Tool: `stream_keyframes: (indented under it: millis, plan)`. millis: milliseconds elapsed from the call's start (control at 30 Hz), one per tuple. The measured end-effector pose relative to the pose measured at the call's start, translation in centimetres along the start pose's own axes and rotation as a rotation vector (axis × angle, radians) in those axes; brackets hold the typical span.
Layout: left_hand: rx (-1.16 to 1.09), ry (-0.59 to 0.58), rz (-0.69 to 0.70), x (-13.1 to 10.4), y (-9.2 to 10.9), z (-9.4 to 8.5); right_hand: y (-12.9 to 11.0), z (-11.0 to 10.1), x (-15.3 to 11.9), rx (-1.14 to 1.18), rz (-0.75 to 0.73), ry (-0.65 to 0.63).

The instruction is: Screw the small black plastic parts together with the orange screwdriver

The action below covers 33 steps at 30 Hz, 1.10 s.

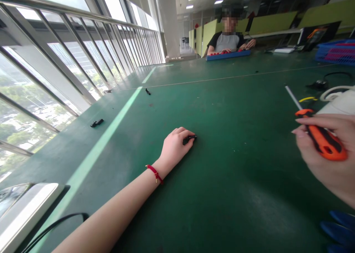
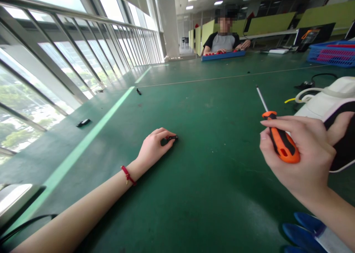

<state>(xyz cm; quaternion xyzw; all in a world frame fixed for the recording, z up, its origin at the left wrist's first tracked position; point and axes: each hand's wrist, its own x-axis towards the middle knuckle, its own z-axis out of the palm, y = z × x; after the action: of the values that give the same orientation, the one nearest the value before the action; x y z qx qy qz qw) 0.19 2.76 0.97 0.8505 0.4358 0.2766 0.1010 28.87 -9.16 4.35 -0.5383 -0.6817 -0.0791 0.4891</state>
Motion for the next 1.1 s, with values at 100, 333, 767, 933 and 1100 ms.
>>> stream_keyframes:
  millis: [100,333,767,933,1100]
  plan:
    - [-0.003,0.013,-0.002,0.0,-0.1,0.1,-1.9,1.2,0.8,-0.205,-0.002,0.060]
    - [-0.084,0.058,-0.094,0.1,-0.4,0.1,-5.9,7.0,2.5,0.213,-0.098,-0.090]
    - [-0.137,0.075,-0.140,0.2,-0.8,-0.2,-5.5,9.3,-0.1,0.572,0.216,-0.270]
    - [-0.126,0.063,-0.121,0.0,-0.7,-0.2,-5.4,9.4,0.0,0.548,0.172,-0.249]
    - [-0.120,0.057,-0.115,0.0,-0.5,-0.2,-5.2,9.4,-0.1,0.536,0.170,-0.260]
